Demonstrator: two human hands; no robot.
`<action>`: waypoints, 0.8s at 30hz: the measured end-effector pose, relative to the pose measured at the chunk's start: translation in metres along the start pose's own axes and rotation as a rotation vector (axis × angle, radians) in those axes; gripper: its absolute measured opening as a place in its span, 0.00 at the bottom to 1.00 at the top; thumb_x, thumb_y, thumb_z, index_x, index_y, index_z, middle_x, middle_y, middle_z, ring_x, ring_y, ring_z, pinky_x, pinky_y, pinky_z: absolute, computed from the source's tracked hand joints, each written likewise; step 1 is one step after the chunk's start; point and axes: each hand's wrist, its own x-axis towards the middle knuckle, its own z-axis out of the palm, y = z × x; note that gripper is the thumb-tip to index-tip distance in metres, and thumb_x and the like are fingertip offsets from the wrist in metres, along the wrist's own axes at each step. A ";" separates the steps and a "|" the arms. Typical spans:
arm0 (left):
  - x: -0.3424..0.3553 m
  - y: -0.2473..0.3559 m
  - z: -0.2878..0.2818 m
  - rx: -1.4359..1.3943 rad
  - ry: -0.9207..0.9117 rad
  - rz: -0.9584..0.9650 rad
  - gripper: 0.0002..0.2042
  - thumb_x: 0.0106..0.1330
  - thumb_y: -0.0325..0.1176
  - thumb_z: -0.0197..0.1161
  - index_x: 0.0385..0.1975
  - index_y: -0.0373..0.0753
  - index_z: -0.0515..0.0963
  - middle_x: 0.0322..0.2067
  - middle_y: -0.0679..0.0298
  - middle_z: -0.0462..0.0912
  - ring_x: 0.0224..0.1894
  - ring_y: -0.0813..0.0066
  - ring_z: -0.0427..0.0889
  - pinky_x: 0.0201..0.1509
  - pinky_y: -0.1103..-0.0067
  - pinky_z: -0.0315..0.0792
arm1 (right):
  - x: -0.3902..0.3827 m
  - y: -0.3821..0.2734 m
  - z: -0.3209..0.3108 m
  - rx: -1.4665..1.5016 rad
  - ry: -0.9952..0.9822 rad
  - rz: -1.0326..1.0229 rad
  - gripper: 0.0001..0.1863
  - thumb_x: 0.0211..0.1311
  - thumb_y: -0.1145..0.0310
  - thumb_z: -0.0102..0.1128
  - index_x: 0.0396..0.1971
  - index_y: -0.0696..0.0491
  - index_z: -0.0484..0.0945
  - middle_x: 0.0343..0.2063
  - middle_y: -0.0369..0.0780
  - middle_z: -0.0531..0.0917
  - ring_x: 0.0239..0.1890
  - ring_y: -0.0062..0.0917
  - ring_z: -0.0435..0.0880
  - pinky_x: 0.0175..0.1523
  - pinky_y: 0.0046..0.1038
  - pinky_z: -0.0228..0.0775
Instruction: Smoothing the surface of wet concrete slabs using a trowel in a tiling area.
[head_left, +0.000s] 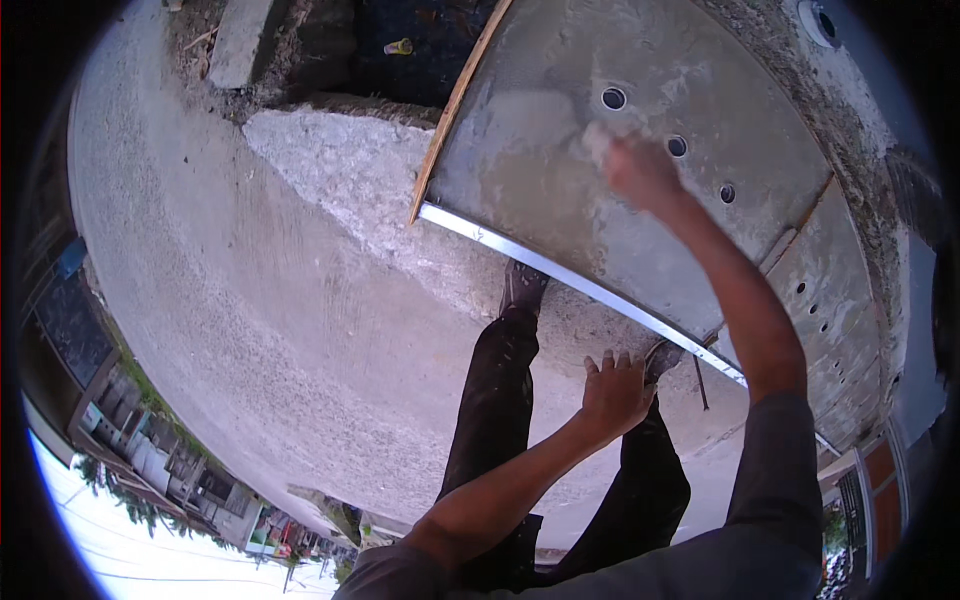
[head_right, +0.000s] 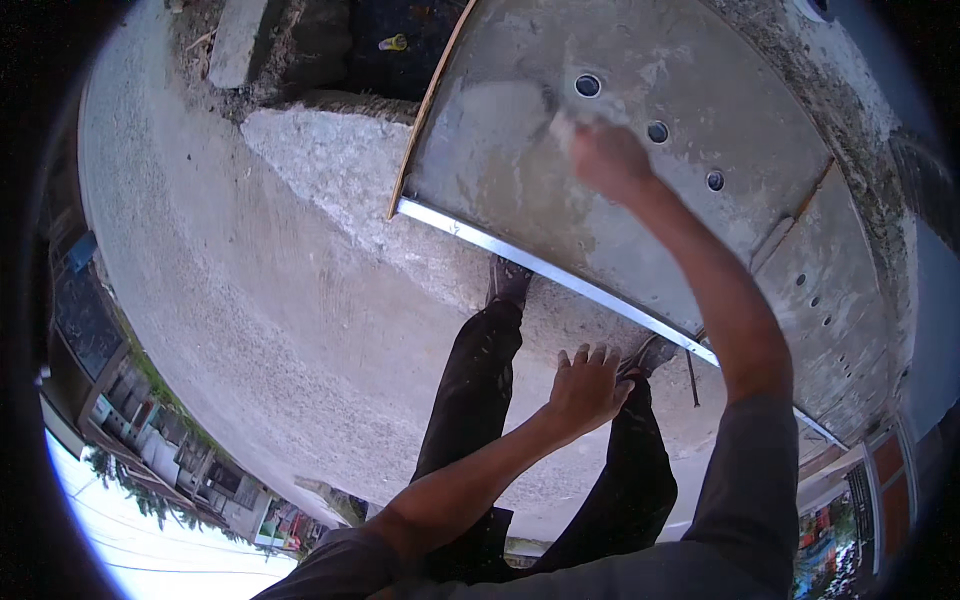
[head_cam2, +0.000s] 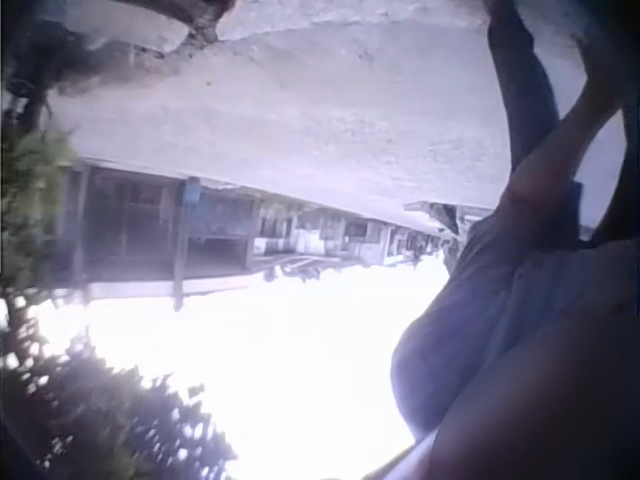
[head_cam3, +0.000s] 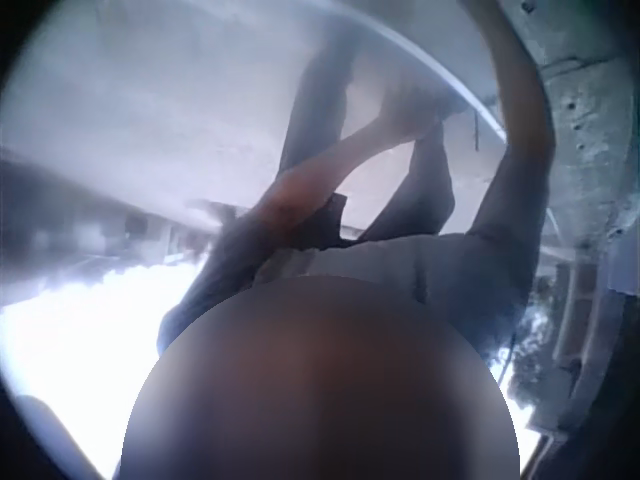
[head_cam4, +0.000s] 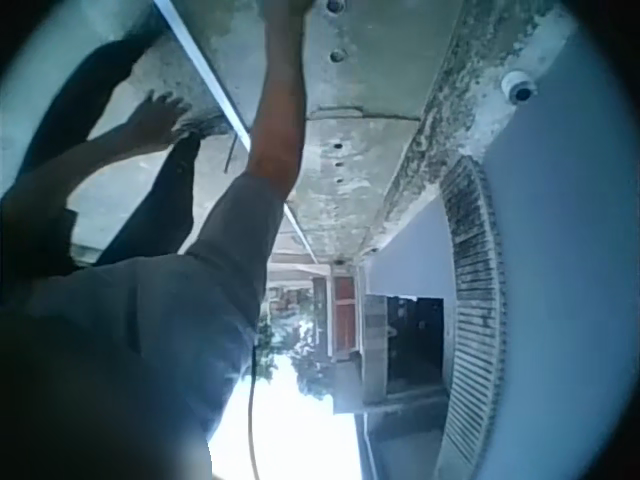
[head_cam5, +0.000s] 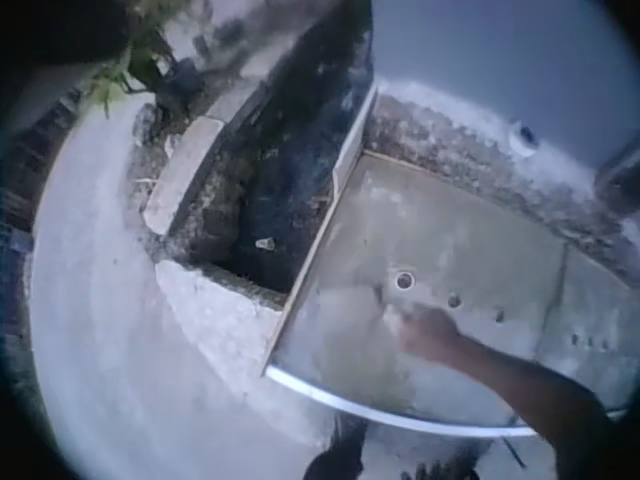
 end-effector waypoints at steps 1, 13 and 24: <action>0.001 0.002 0.002 0.005 0.018 0.013 0.30 0.71 0.51 0.59 0.63 0.33 0.70 0.63 0.46 0.74 0.68 0.41 0.69 0.68 0.41 0.60 | -0.016 -0.015 0.009 0.067 0.015 -0.084 0.17 0.68 0.65 0.52 0.53 0.50 0.79 0.48 0.52 0.84 0.45 0.49 0.85 0.48 0.45 0.79; 0.004 0.003 0.008 0.020 0.049 0.027 0.29 0.70 0.51 0.59 0.62 0.33 0.72 0.62 0.45 0.74 0.67 0.41 0.70 0.67 0.42 0.61 | 0.000 -0.056 0.035 0.093 -0.010 -0.241 0.14 0.66 0.69 0.53 0.50 0.54 0.76 0.38 0.54 0.85 0.42 0.48 0.86 0.45 0.47 0.78; 0.004 0.011 0.011 -0.023 0.047 0.047 0.28 0.69 0.49 0.61 0.61 0.33 0.72 0.61 0.44 0.75 0.67 0.41 0.70 0.66 0.41 0.62 | 0.081 0.095 -0.043 -0.050 0.409 0.099 0.15 0.64 0.58 0.55 0.38 0.52 0.83 0.37 0.50 0.86 0.38 0.51 0.85 0.44 0.50 0.77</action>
